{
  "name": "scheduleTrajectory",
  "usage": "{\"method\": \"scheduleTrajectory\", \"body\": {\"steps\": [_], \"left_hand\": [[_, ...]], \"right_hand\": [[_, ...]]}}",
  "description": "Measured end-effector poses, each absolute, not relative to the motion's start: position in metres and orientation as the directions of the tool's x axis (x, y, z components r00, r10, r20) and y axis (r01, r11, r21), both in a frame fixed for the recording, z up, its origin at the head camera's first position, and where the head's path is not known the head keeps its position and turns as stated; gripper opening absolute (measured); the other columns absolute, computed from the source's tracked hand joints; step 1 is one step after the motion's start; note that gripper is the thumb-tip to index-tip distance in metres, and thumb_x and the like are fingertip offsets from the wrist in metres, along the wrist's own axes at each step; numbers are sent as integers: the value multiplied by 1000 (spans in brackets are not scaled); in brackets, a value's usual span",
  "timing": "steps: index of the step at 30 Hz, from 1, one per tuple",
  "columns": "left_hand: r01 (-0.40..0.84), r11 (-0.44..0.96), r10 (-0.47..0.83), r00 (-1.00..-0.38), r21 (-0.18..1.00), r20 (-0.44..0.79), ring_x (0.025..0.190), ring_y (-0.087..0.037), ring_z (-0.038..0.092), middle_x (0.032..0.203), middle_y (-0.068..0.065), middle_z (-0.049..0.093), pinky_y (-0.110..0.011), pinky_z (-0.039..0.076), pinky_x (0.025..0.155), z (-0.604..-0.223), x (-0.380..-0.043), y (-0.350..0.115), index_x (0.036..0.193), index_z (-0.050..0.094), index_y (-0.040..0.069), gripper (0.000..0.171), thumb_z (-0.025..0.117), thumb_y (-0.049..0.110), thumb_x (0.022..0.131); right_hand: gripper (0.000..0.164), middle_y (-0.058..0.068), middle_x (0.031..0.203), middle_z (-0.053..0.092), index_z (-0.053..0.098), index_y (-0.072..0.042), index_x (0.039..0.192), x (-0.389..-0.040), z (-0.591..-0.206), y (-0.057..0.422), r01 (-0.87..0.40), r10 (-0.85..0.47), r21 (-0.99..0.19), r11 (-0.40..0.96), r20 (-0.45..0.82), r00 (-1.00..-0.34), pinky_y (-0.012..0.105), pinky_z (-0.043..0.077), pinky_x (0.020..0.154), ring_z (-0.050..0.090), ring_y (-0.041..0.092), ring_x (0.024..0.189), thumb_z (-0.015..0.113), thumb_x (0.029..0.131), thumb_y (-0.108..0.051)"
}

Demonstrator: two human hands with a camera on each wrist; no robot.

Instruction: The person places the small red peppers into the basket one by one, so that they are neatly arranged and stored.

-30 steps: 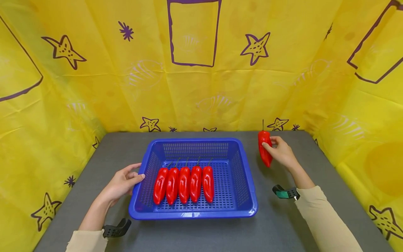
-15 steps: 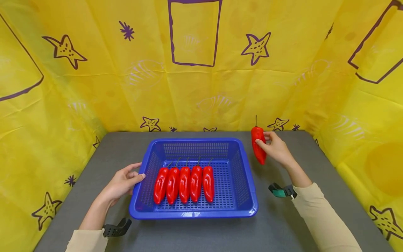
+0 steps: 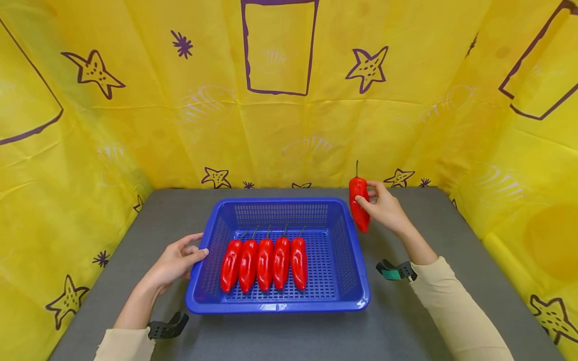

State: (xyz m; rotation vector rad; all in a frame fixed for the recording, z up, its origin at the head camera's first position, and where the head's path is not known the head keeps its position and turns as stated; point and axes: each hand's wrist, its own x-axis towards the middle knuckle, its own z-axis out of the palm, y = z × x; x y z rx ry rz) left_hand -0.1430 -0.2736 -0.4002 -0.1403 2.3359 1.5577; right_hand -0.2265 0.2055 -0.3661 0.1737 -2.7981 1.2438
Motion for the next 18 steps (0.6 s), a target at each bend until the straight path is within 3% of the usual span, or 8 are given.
{"method": "scheduleTrajectory", "body": {"steps": [9,18], "left_hand": [[-255,399,98,-943,881,-318,71,-26,66,90,-15,61,-42,56,65,-400,-142,-273,142,26,7,71,63,30,87],[-251,385,110,-943,888,-314,72,-26,66,90,-15,61,-43,56,65,-400,-142,-273,142,26,7,71,63,29,87]], "right_hand": [[65,24,108,55,25,-11,142,-228,-362,188,-179,-140,-769,613,117,-983,36,57,59,64,34,85,61,89,-24],[62,24,104,57,29,-14,140,-228,-358,173,-181,-205,-802,569,74,-976,35,56,55,66,27,73,62,89,-24]]}}
